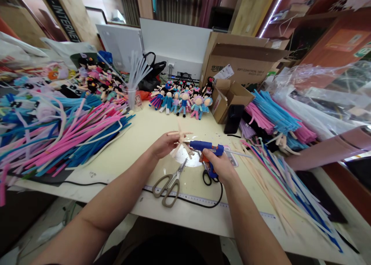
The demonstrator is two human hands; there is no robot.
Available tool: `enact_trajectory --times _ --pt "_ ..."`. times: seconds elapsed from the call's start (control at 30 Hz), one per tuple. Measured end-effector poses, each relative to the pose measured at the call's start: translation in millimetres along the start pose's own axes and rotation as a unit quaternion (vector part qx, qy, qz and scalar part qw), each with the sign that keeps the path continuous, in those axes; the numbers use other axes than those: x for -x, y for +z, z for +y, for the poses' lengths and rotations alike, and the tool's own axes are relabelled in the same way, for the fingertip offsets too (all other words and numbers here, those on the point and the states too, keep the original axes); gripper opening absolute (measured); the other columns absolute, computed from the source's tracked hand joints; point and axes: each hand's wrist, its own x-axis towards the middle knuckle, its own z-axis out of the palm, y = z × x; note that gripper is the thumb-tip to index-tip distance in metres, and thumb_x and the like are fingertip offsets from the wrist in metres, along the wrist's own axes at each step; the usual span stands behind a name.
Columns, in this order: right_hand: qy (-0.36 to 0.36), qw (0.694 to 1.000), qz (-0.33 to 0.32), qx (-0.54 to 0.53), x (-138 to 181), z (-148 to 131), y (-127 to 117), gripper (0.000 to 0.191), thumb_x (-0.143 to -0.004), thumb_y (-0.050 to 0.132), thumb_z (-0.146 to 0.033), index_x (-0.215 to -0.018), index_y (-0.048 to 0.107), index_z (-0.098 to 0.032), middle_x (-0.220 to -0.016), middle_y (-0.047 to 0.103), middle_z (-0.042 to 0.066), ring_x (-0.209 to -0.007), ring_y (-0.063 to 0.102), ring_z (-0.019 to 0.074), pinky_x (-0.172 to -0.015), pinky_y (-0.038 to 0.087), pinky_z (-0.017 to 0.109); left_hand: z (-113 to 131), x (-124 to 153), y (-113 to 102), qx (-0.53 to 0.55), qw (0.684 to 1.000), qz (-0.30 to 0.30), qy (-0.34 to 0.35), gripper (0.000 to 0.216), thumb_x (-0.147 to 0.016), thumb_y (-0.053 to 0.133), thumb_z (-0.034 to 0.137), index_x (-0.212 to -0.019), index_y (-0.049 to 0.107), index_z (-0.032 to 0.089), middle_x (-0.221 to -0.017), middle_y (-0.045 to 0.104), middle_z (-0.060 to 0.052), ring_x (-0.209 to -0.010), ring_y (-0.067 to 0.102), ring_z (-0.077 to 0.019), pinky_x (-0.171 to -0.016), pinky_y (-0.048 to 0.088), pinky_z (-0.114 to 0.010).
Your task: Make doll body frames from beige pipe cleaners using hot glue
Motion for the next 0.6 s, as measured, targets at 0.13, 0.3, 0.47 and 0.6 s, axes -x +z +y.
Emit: enact_trajectory --times 0.13,0.3,0.47,0.6 --pt "-0.016 0.99 0.055 0.126 3.4 -2.8 0.7 0.04 -0.075 0.056 -0.054 -0.066 0.065 -0.016 -0.053 0.054 0.0 -0.047 0.044 0.0107 -0.044 0.033 0.023 3.9 2.5 4.1 -0.024 1.0 -0.007 -0.011 0.033 -0.066 0.068 0.036 -0.09 0.07 0.014 -0.087 0.065 -0.008 -0.081 0.056 -0.0184 -0.07 0.036 -0.028" --pt "-0.008 0.953 0.182 0.241 10.0 -0.7 -15.4 0.036 -0.07 0.062 -0.051 -0.084 0.072 -0.019 -0.069 0.067 0.003 -0.063 0.059 0.019 -0.055 0.045 0.028 1.5 0.0 -0.2 -0.025 0.999 0.037 0.004 0.027 -0.067 0.067 0.034 -0.086 0.07 0.016 -0.091 0.064 -0.006 -0.086 0.053 -0.0179 -0.07 0.034 -0.027" --pt "0.035 0.926 0.248 0.282 10.1 23.7 -44.0 0.044 -0.076 0.052 -0.054 -0.091 0.072 -0.017 -0.067 0.066 0.005 -0.065 0.062 0.0223 -0.053 0.047 0.03 -4.6 -6.4 -7.6 -0.011 0.996 0.088 -0.007 0.025 -0.066 0.067 0.034 -0.084 0.07 0.017 -0.086 0.063 -0.004 -0.08 0.051 -0.0146 -0.067 0.035 -0.026" --pt "0.027 0.91 0.248 0.33 13.0 45.7 -50.9 0.042 -0.076 0.053 -0.053 -0.094 0.07 -0.018 -0.079 0.068 0.007 -0.081 0.064 0.0265 -0.067 0.049 0.035 -2.9 -6.9 -4.4 -0.012 0.995 0.094 -0.021 0.025 -0.064 0.068 0.033 -0.082 0.069 0.017 -0.08 0.063 -0.002 -0.073 0.052 -0.0129 -0.063 0.036 -0.024"
